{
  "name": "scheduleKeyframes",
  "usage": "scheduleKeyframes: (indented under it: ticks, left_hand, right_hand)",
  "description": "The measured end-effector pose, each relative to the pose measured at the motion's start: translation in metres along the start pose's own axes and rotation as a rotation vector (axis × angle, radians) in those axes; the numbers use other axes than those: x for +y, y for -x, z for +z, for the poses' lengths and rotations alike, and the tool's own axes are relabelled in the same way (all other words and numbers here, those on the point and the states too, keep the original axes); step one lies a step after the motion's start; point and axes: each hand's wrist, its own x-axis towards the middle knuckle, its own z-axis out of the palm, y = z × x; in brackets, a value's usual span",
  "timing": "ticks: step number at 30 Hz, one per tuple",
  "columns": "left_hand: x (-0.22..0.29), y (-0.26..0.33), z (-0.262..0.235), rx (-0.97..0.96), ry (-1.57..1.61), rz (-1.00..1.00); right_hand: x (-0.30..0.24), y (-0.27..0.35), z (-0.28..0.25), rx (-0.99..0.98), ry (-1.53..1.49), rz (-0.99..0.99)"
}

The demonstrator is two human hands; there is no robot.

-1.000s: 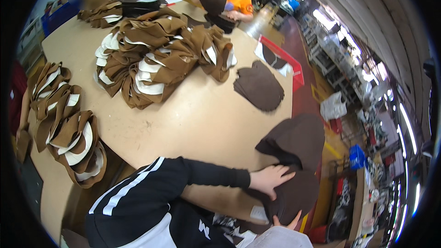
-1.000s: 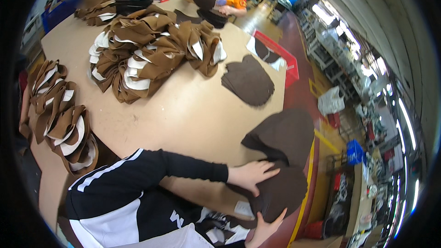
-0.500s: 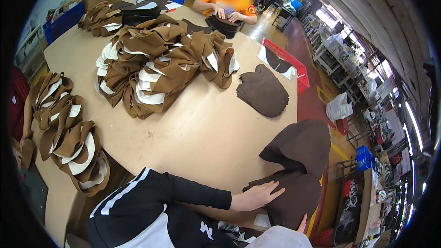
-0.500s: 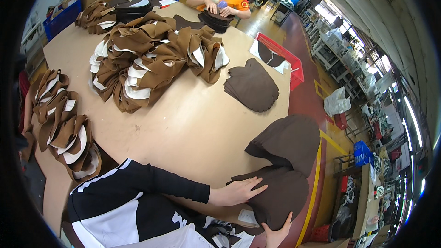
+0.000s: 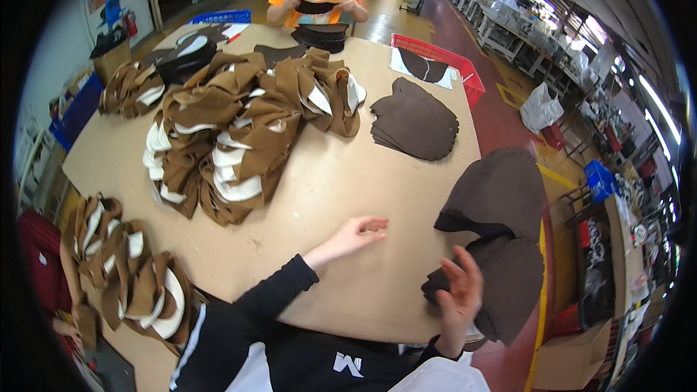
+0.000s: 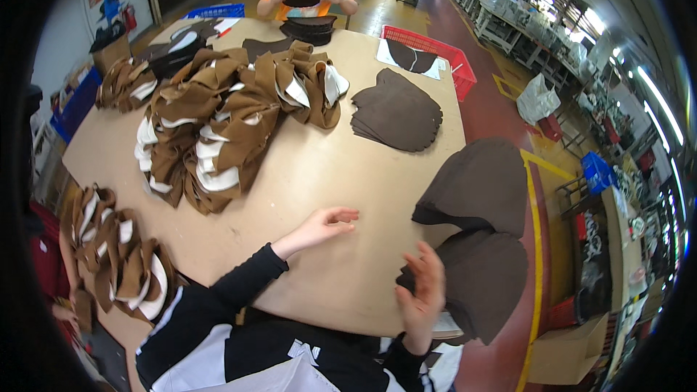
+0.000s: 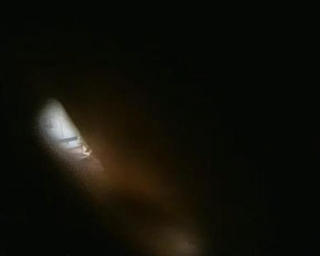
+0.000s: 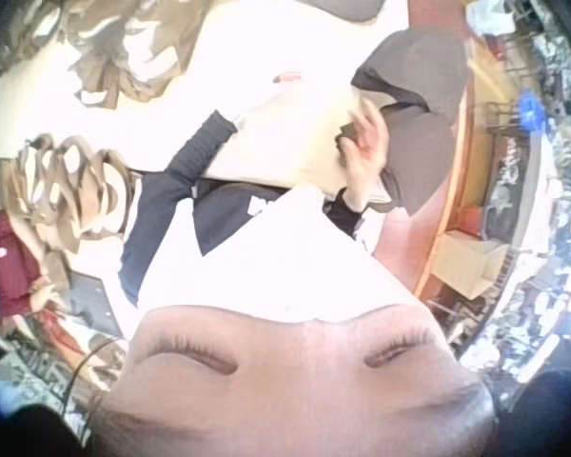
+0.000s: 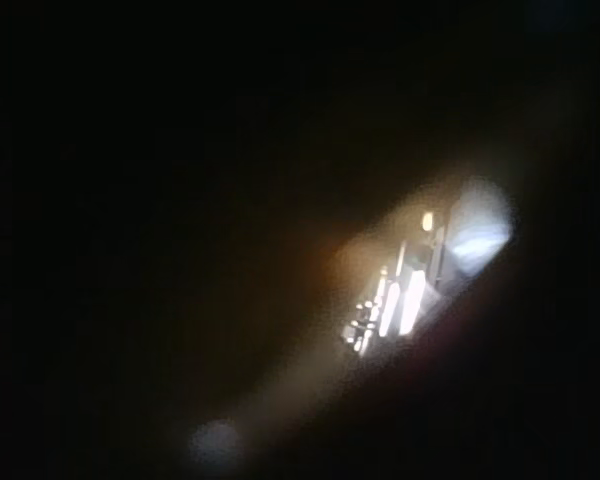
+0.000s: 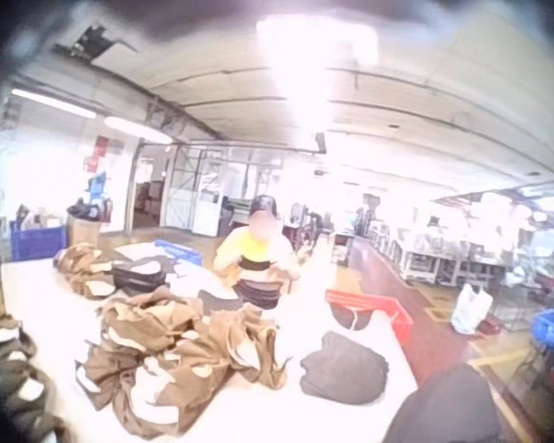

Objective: The person repeatedly picks up brown fabric pieces from a table, aligns them, and stacks them into neat piles. The hands smooth and adjust the pieces to keep the stacks even. The process continues throughout the clip with multiple pieces handled one at a time.

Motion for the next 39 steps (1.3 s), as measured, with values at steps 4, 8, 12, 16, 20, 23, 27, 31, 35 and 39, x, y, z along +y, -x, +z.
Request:
scheduleKeyframes:
  ticks: [4, 8, 12, 16, 20, 23, 27, 31, 35, 39]
  left_hand:
    - [-0.029, 0.013, -0.047, 0.243, 0.154, -0.043]
    - [-0.035, 0.017, -0.047, 0.397, -0.044, -0.048]
    - [-0.031, 0.021, -0.035, 0.403, -0.425, 0.07]
    - [-0.036, 0.011, -0.034, 0.258, -0.592, 0.136]
    - [-0.045, 0.022, -0.036, 0.32, -0.623, 0.199]
    - [-0.032, 0.005, -0.026, 0.359, -0.439, 0.089]
    - [-0.02, -0.028, -0.035, 0.299, -0.308, -0.01]
    - [0.016, -0.153, -0.051, 0.268, -0.375, 0.311]
    - [0.038, -0.316, -0.098, 0.48, -0.141, 0.422]
    - [-0.033, -0.399, -0.157, 0.876, -0.868, 0.149]
  right_hand:
    - [0.007, -0.058, 0.078, -0.573, 0.306, -0.314]
    - [0.045, -0.116, 0.13, -0.352, 0.112, -0.121]
    - [0.111, -0.208, 0.153, 0.041, -0.081, -0.042]
    - [0.199, -0.312, 0.097, 0.717, 0.614, -0.292]
    - [0.3, -0.308, 0.082, 0.745, 0.992, 0.304]
    - [0.315, -0.323, 0.078, 0.779, 0.902, 0.284]
    - [0.29, -0.314, 0.101, 0.782, 0.679, 0.204]
    - [0.304, -0.323, 0.081, 0.936, 0.504, 0.176]
    - [0.291, -0.324, 0.09, 1.006, 0.307, 0.149]
    - [0.286, -0.325, 0.101, 0.993, 0.144, 0.201]
